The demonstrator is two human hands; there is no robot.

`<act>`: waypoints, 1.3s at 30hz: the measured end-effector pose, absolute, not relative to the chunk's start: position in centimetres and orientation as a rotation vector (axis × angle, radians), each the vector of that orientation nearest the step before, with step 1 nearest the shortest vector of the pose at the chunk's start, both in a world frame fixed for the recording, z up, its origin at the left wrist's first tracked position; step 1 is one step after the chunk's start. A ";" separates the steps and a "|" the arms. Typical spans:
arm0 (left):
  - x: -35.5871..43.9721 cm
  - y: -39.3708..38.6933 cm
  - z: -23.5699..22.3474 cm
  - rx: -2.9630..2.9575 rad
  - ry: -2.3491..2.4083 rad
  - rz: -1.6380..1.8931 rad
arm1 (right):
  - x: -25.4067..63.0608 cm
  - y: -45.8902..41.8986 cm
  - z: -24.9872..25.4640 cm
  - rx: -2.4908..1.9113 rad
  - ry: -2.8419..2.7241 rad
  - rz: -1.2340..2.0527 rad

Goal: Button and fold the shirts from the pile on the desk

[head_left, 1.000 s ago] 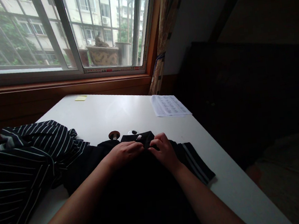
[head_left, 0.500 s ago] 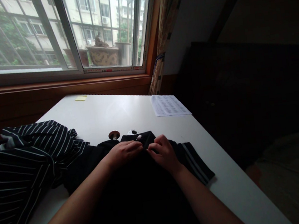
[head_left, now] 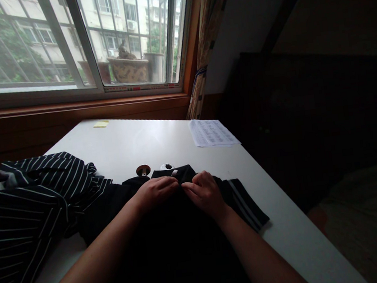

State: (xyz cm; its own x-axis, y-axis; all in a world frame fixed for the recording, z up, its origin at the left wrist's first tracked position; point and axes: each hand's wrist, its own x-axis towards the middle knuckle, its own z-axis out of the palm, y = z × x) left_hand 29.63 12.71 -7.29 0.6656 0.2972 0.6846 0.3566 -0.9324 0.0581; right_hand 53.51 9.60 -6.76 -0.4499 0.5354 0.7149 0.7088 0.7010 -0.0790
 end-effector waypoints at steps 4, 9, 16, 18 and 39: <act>29.6 12.8 -7.4 -2.802 -0.557 -1.177 | 53.3 9.5 -6.4 -0.942 -2.275 -0.332; 29.7 12.8 -7.2 -2.809 -0.574 -1.216 | 53.1 9.7 -7.0 -0.989 -2.198 -0.210; 29.6 12.9 -6.9 -2.769 -0.544 -1.093 | 52.5 10.1 -7.9 -0.991 -1.947 0.374; 29.6 12.9 -6.9 -2.780 -0.551 -1.053 | 52.2 10.1 -7.6 -1.026 -1.872 0.508; 29.8 13.0 -7.4 -2.813 -0.682 -1.161 | 51.5 10.3 -7.4 -1.236 -1.344 1.180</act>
